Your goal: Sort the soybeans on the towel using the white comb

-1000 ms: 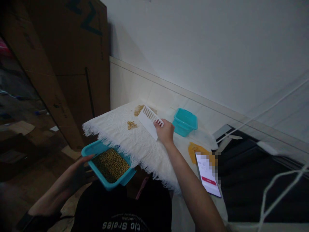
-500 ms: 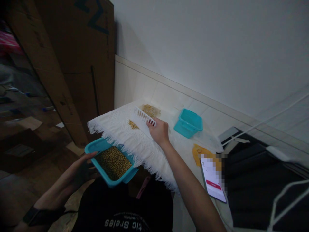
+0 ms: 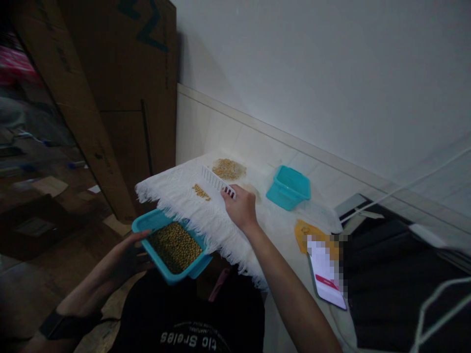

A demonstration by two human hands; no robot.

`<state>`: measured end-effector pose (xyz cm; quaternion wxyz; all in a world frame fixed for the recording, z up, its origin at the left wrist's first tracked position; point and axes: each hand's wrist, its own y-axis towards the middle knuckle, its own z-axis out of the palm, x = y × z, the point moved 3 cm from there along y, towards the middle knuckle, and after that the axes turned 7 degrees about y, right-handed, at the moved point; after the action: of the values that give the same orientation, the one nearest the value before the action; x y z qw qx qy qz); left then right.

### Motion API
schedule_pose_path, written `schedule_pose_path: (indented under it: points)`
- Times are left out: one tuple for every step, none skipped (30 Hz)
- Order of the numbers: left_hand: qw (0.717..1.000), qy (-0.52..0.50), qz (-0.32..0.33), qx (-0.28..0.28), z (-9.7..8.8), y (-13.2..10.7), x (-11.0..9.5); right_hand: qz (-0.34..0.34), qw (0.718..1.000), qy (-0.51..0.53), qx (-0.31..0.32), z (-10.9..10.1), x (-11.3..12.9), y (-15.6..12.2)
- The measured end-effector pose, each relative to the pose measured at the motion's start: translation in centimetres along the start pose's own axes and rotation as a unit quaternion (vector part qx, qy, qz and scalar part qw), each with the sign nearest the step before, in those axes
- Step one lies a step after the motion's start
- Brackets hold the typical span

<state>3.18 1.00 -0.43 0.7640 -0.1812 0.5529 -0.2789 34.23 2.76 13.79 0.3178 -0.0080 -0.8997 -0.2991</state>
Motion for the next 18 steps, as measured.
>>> schedule_pose_path:
  points:
    - [1.000, 0.003, 0.000, -0.005, 0.0, 0.0, 0.0, -0.003, 1.000, 0.002, 0.000, 0.1, 0.2, -0.1]
    - [1.000, 0.006, 0.000, -0.007, 0.1, -0.1, 0.0, -0.007, 1.000, 0.004, -0.002, 0.1, 0.3, -0.2]
    - [1.000, 0.007, 0.000, -0.008, 0.1, -0.2, -0.1, -0.009, 1.000, 0.007, -0.003, 0.1, 0.5, -0.3]
    - [1.000, 0.008, 0.000, -0.007, 0.2, -0.3, -0.1, -0.010, 1.000, 0.011, -0.005, 0.1, 0.6, -0.3]
    - [1.000, 0.006, 0.001, -0.007, 0.3, -0.3, -0.2, -0.011, 1.000, 0.016, -0.005, 0.1, 0.8, -0.4]
    - [1.000, 0.003, 0.001, -0.006, 0.3, -0.4, -0.2, -0.012, 1.000, 0.021, -0.004, 0.1, 0.9, -0.4]
    - [1.000, 0.001, 0.002, -0.007, 0.3, -0.5, -0.2, -0.012, 1.000, 0.028, -0.002, 0.1, 1.0, -0.4]
    - [1.000, -0.001, 0.000, -0.008, 0.4, -0.5, -0.3, -0.012, 0.999, 0.033, 0.001, 0.0, 1.1, -0.5]
    - [1.000, -0.003, -0.001, -0.009, 0.4, -0.5, -0.3, -0.011, 0.999, 0.037, 0.001, -0.2, 1.1, -0.5]
    - [1.000, -0.005, -0.002, -0.009, 0.4, -0.5, -0.3, -0.009, 0.999, 0.039, 0.000, -0.4, 1.1, -0.6]
    - [1.000, -0.006, -0.003, -0.010, 0.3, -0.5, -0.3, -0.006, 0.999, 0.039, -0.002, -0.7, 1.0, -0.8]
    - [1.000, -0.006, -0.003, -0.009, 0.3, -0.5, -0.3, -0.003, 0.999, 0.038, -0.006, -1.0, 0.9, -1.0]
    - [1.000, -0.007, -0.002, -0.007, 0.3, -0.5, -0.2, 0.001, 0.999, 0.036, -0.011, -1.4, 0.7, -1.3]
    - [1.000, -0.007, 0.000, -0.005, 0.2, -0.4, -0.2, 0.005, 0.999, 0.034, -0.017, -1.8, 0.5, -1.6]
    - [1.000, -0.006, 0.005, -0.005, 0.1, -0.4, -0.1, 0.009, 0.999, 0.032, -0.024, -2.1, 0.4, -2.0]
    - [1.000, -0.005, 0.008, -0.005, 0.1, -0.3, -0.1, 0.011, 0.999, 0.031, -0.030, -2.5, 0.2, -2.4]
    - [1.000, -0.005, 0.010, -0.007, 0.1, -0.3, 0.0, 0.013, 0.999, 0.030, -0.035, -2.9, 0.1, -2.9]
    - [1.000, -0.005, 0.012, -0.010, 0.1, -0.3, 0.0, 0.014, 0.999, 0.030, -0.038, -3.1, 0.0, -3.3]
